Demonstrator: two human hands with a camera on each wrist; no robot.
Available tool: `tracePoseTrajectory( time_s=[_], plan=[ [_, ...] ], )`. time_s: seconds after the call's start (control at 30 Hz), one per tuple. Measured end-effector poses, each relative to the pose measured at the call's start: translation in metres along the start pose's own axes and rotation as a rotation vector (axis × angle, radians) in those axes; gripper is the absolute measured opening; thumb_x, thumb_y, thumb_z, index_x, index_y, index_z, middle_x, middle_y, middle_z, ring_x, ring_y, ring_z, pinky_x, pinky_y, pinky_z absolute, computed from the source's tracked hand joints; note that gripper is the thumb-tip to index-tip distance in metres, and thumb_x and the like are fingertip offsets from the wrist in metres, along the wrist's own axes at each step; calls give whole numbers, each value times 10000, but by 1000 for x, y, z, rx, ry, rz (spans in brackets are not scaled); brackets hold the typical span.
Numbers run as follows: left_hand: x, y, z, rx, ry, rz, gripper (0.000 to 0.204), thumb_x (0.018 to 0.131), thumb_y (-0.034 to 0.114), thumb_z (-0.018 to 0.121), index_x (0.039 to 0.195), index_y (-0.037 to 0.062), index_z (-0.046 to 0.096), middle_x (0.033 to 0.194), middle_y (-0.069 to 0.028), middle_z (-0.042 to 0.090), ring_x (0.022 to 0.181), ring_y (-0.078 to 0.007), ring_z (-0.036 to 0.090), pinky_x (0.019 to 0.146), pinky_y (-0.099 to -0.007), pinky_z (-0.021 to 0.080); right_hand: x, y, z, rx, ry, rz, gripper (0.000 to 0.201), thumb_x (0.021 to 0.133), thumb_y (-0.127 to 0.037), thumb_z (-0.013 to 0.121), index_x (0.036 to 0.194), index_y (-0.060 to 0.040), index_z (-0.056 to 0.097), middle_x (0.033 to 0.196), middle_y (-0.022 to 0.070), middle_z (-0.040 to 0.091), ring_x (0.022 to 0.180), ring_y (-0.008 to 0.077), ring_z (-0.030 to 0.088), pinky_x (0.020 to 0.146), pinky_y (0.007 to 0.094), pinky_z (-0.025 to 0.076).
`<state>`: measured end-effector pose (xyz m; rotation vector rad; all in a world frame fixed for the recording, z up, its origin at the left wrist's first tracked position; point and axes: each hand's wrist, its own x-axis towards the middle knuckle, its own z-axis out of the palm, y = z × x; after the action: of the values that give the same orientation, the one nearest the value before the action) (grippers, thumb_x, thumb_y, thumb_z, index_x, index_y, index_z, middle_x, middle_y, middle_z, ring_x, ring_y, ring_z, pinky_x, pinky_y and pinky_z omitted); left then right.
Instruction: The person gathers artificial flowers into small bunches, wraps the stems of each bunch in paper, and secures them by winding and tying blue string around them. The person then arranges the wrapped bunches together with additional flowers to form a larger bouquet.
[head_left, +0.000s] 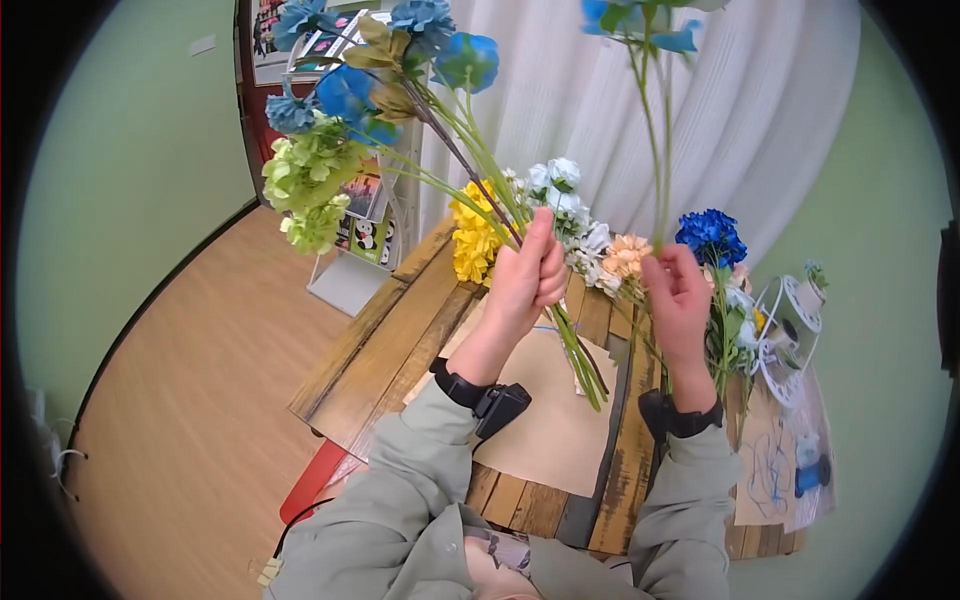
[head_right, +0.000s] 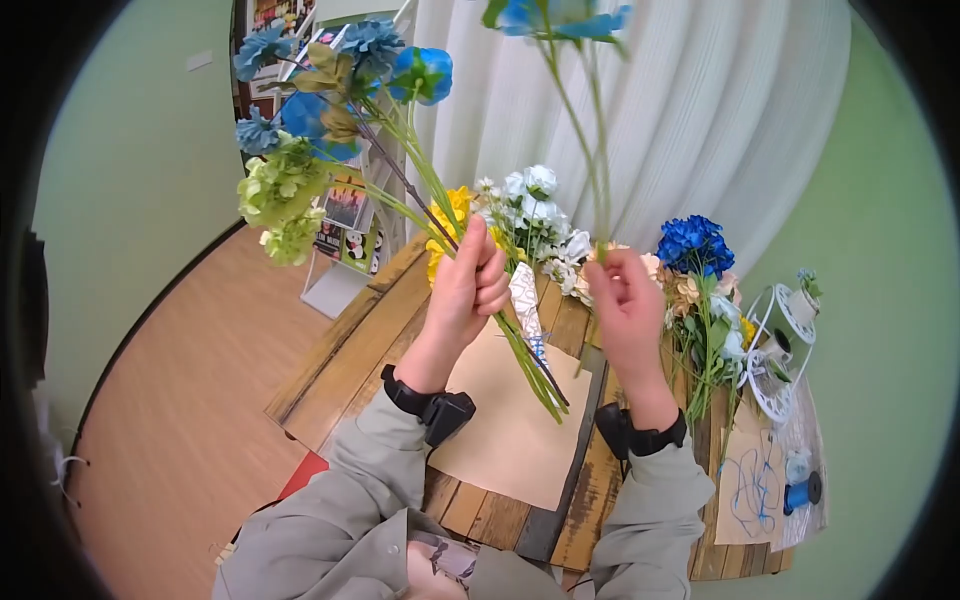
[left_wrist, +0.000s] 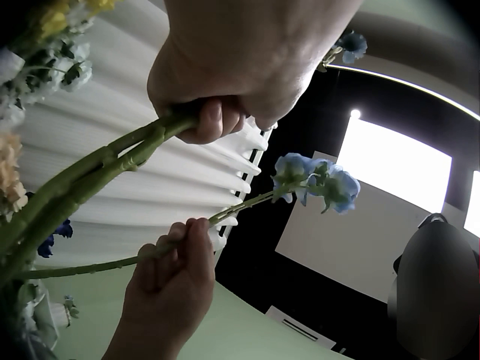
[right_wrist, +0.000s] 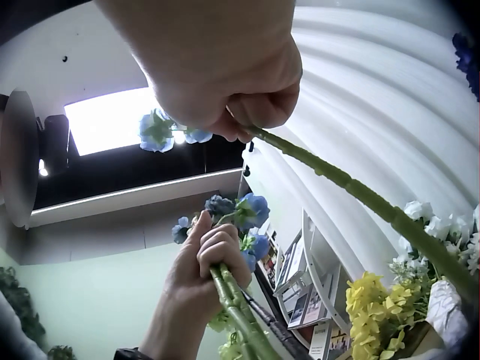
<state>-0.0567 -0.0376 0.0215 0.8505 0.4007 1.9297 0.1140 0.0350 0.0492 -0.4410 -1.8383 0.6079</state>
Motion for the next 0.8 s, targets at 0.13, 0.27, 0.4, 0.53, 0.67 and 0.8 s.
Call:
tracePoseTrajectory(
  time_s=[0.13, 0.27, 0.4, 0.53, 0.67, 0.8],
  plan=[
    [0, -5, 4, 25, -43, 7, 393, 938, 439, 501, 704, 144, 387, 546, 68, 267, 406, -35, 225, 367, -205, 181, 6, -22, 35, 61, -230, 21, 88, 866, -70, 615, 877, -13, 549, 624, -36, 509, 507, 2, 432, 458, 185, 323],
    [0, -6, 4, 121, 51, 38, 356, 900, 404, 583, 736, 118, 448, 567, 57, 352, 407, -37, 270, 370, -201, 205, -3, -30, 53, 123, -321, 126, 119, 824, -50, 649, 902, -10, 568, 639, 12, 557, 497, 47, 488, 474, 212, 405],
    [4, -4, -10, 129, 73, 34, 358, 901, 383, 591, 716, 121, 433, 558, 52, 347, 398, -39, 257, 369, -211, 194, -14, -20, 40, -181, -208, -229, 269, 774, -86, 696, 984, 8, 559, 888, 97, 588, 621, 126, 587, 542, 257, 463],
    [3, 5, -6, 99, 176, 16, 387, 910, 385, 577, 674, 125, 416, 529, 54, 316, 386, -41, 230, 370, -213, 187, -18, -10, 21, -562, -176, -600, 334, 787, -149, 698, 1038, -2, 535, 1007, 128, 585, 700, 197, 610, 621, 296, 491],
    [2, 2, -7, 132, 145, 31, 406, 917, 405, 559, 659, 123, 420, 516, 53, 312, 377, -46, 256, 367, -217, 202, -39, 14, 23, -288, -550, -160, 316, 849, -204, 647, 1059, -8, 515, 959, 165, 607, 761, 267, 620, 675, 331, 503],
    [0, 0, 0, 374, 178, 134, 413, 923, 431, 535, 668, 116, 460, 528, 36, 391, 376, -67, 327, 382, -224, 252, -47, 16, 26, 11, -579, 207, 303, 881, -223, 621, 1066, -5, 519, 778, 87, 594, 656, 173, 580, 605, 293, 473]
  ],
)
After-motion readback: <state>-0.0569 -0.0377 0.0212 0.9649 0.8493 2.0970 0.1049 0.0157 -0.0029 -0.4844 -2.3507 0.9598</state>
